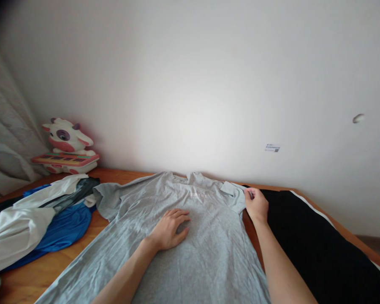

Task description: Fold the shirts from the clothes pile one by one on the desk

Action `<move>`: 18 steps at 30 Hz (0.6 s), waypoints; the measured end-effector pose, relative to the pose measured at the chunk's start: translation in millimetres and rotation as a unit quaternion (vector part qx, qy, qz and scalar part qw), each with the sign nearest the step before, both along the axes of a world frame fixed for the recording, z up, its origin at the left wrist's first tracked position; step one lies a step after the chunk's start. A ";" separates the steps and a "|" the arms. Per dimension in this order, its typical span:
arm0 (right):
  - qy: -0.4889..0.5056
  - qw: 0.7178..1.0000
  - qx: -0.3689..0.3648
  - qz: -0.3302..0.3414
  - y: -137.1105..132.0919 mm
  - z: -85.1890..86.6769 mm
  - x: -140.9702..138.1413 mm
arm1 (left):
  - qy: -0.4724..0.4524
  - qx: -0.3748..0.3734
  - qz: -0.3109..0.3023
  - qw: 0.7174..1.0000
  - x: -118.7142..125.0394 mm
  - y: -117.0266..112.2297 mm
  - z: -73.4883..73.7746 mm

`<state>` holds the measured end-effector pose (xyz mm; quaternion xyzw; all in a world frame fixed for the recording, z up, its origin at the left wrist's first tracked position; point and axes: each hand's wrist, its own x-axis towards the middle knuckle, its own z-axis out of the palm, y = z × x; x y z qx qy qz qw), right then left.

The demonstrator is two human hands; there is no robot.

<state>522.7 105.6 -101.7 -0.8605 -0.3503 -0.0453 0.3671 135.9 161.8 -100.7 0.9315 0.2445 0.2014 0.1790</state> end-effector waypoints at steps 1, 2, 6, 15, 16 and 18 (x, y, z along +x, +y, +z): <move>0.000 0.999 0.009 -0.033 -5.9 -0.1 4.3 | -0.004 0.000 0.000 1.000 0.2 0.1 -0.3; 0.004 0.998 0.011 -0.065 -11.4 -0.7 8.3 | -0.010 0.000 0.000 1.000 0.2 0.1 -0.5; 0.019 0.995 -0.027 -0.096 -20.0 -7.5 15.2 | -0.026 -0.006 -0.015 1.000 0.3 0.0 -0.7; 0.057 0.986 -0.141 -0.073 -3.9 -8.2 19.0 | -0.025 -0.014 -0.024 0.999 -0.6 0.3 -0.7; 0.057 0.985 -0.141 -0.079 -5.9 -4.8 23.2 | -0.022 -0.013 -0.023 0.999 -0.5 0.3 -0.7; 0.055 0.983 -0.134 -0.117 -9.8 2.0 32.2 | -0.017 -0.011 -0.023 1.000 -0.2 0.3 -0.4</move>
